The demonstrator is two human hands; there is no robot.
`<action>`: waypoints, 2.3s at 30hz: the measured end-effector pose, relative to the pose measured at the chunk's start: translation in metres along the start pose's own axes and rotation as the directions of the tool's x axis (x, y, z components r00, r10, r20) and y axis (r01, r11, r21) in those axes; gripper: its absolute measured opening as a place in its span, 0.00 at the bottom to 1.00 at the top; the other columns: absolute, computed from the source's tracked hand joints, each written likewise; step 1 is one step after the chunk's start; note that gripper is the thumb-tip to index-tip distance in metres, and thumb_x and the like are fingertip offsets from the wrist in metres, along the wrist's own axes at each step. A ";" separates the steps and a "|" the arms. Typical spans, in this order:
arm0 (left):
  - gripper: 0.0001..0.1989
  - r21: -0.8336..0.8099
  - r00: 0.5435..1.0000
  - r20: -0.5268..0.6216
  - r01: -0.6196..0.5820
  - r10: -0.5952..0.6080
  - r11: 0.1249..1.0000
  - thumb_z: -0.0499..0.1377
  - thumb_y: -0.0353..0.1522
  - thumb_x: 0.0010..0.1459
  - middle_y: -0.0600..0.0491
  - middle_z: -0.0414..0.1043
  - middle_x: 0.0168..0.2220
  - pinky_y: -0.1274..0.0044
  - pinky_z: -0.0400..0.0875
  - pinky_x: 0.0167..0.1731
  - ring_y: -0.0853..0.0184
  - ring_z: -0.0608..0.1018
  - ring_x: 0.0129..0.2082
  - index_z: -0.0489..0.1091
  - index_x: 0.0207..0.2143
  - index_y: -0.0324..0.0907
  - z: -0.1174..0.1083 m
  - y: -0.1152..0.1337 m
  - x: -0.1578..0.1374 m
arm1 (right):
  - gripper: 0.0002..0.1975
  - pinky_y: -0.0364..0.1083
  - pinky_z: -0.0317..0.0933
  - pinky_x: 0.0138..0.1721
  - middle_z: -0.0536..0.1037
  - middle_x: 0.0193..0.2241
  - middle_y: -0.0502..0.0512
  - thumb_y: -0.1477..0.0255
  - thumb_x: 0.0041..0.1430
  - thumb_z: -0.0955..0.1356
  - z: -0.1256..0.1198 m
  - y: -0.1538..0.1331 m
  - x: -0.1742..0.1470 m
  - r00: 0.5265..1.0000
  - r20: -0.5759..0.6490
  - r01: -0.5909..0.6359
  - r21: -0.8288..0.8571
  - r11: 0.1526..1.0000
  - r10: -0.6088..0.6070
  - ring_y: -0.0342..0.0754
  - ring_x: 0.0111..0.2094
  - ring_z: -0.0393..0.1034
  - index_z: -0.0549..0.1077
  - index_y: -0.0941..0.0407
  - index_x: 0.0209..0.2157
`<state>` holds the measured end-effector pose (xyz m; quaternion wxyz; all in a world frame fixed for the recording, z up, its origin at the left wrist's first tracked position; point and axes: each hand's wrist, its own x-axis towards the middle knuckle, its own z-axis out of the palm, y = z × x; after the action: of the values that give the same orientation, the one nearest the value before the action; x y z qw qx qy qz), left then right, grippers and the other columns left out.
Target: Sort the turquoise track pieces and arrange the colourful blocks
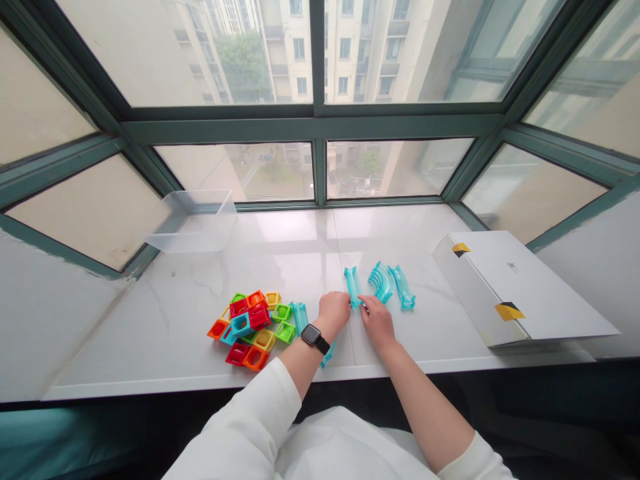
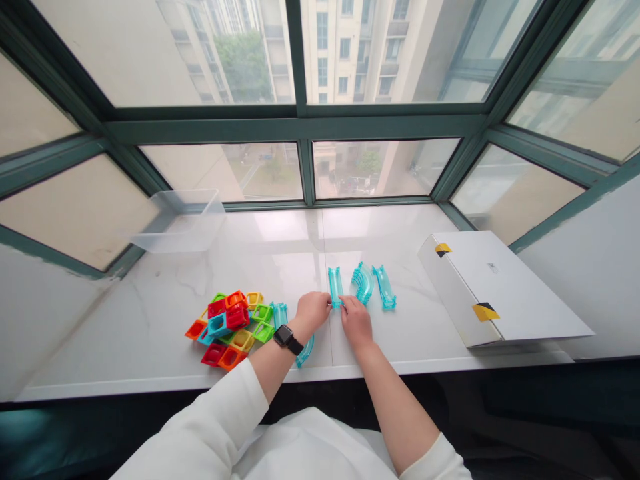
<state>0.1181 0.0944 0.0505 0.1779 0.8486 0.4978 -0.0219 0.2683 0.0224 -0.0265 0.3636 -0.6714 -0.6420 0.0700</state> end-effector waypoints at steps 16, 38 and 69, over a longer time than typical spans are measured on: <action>0.11 -0.008 1.000 0.019 0.003 -0.003 1.000 0.57 0.35 0.68 0.45 0.83 0.44 0.69 0.73 0.48 0.57 0.82 0.48 0.80 0.43 0.46 0.002 -0.003 0.001 | 0.20 0.53 0.73 0.47 0.80 0.50 0.62 0.74 0.70 0.62 0.002 -0.002 -0.005 1.000 0.003 -0.030 -0.032 0.999 0.030 0.56 0.47 0.77 0.78 0.53 0.57; 0.08 -0.066 1.000 -0.006 0.024 -0.024 0.998 0.62 0.36 0.66 0.47 0.84 0.45 0.72 0.73 0.47 0.59 0.83 0.48 0.81 0.43 0.47 -0.006 -0.008 -0.004 | 0.22 0.51 0.73 0.44 0.79 0.46 0.60 0.75 0.69 0.61 0.002 -0.004 -0.009 1.000 -0.013 -0.020 -0.014 1.000 0.020 0.54 0.43 0.77 0.77 0.52 0.59; 0.11 -0.121 0.947 -0.161 0.261 -0.278 0.958 0.57 0.41 0.70 0.46 0.81 0.42 0.74 0.72 0.36 0.57 0.84 0.42 0.71 0.44 0.44 0.017 -0.075 -0.162 | 0.23 0.62 0.71 0.57 0.72 0.57 0.63 0.71 0.61 0.73 -0.003 -0.101 -0.076 0.952 0.217 0.176 0.192 0.965 -0.217 0.62 0.57 0.70 0.75 0.48 0.58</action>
<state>-0.0249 -0.0135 0.0485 0.1700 0.7612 0.6235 0.0540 0.1753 -0.0568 0.0063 0.3459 -0.5572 -0.7361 0.1674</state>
